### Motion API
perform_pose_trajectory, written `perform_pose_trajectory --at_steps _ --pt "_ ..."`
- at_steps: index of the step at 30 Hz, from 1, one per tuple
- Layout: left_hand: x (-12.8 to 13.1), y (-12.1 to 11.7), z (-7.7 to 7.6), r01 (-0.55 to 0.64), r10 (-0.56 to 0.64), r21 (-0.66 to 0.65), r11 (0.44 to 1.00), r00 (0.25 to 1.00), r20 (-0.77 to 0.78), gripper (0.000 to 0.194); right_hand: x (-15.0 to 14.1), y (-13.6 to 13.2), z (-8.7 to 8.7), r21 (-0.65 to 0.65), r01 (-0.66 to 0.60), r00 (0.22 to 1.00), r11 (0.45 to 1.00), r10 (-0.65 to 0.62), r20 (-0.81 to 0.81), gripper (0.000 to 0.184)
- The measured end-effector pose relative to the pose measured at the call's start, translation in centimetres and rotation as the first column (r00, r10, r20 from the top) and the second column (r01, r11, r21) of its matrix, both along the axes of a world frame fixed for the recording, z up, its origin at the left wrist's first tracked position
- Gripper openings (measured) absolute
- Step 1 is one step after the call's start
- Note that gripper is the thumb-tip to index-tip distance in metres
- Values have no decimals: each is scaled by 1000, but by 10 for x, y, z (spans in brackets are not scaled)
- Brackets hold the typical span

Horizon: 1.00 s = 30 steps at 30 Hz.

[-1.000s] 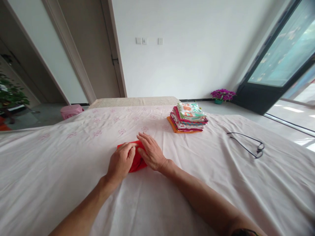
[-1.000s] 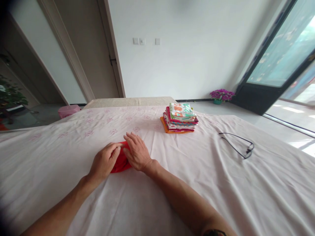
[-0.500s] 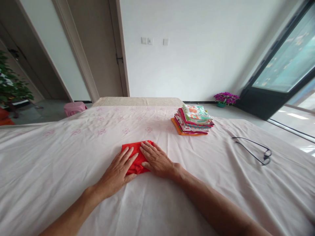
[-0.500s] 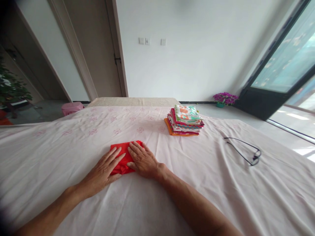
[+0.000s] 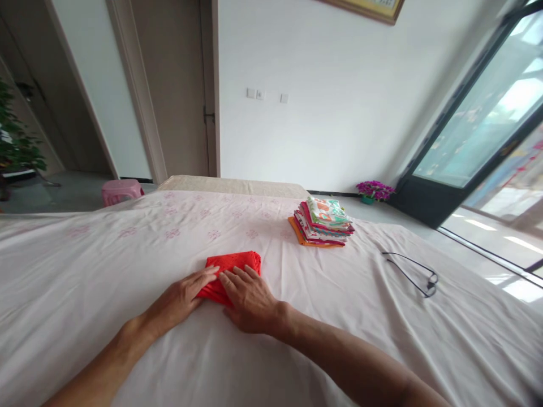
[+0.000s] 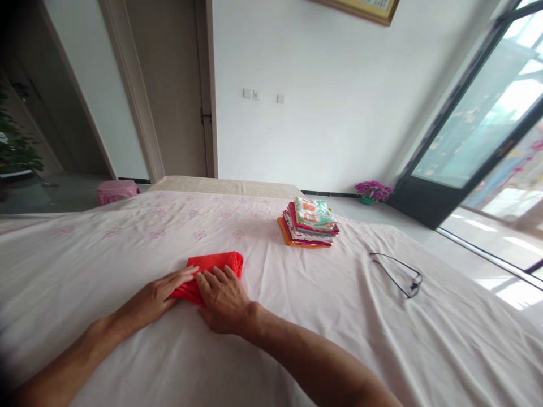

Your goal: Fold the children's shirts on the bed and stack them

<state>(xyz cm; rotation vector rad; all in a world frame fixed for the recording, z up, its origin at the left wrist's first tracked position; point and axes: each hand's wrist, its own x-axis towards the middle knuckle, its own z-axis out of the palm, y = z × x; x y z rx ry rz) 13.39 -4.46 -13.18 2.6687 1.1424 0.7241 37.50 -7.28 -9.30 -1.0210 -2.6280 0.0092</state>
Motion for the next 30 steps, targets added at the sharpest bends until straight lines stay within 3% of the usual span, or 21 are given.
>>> perform_pose_trajectory --at_steps 3,5,9,12,14,15,17,20,22,24,26,28,30 --pt "-3 4 -8 -97 96 6 995 990 105 48 -15 0 -2 27 93 995 995 -93 -25 74" --pt "-4 4 -10 -180 179 -8 984 969 169 41 -21 3 2 28 127 992 992 -127 11 63" --pt "-4 0 -5 -309 308 -50 950 899 312 37 -19 13 28 -73 194 980 978 -191 51 32" --pt "-3 -3 3 -376 375 -98 921 794 479 44 1 29 51 -244 292 928 925 -336 -160 20" --pt "-3 -3 5 -380 399 -157 912 724 563 46 25 46 63 -458 242 784 856 -450 -428 18" --pt "-3 -1 5 -368 410 -197 909 696 589 47 39 55 68 -565 136 649 814 -503 -570 18" --pt "-4 3 1 -335 442 -289 897 656 612 49 71 76 76 -652 -114 284 750 -604 -745 20" --pt "-5 12 -10 -297 498 -409 863 635 590 49 124 109 94 -637 -215 -214 740 -672 -709 13" --pt "-7 17 -18 -290 527 -458 840 638 562 50 156 129 109 -629 -183 -434 755 -637 -637 12" --pt "-9 20 -24 -287 541 -485 826 646 539 50 185 148 123 -559 -141 -551 817 -534 -641 13" --pt "-11 22 -27 -288 551 -499 817 645 530 51 209 164 133 -458 -116 -619 881 -425 -661 16" --pt "-12 22 -29 -293 559 -505 812 641 527 52 225 177 134 -449 -90 -649 889 -394 -651 18" --pt "-13 23 -30 -304 565 -502 809 638 523 52 235 185 125 -506 -82 -640 858 -435 -633 20"
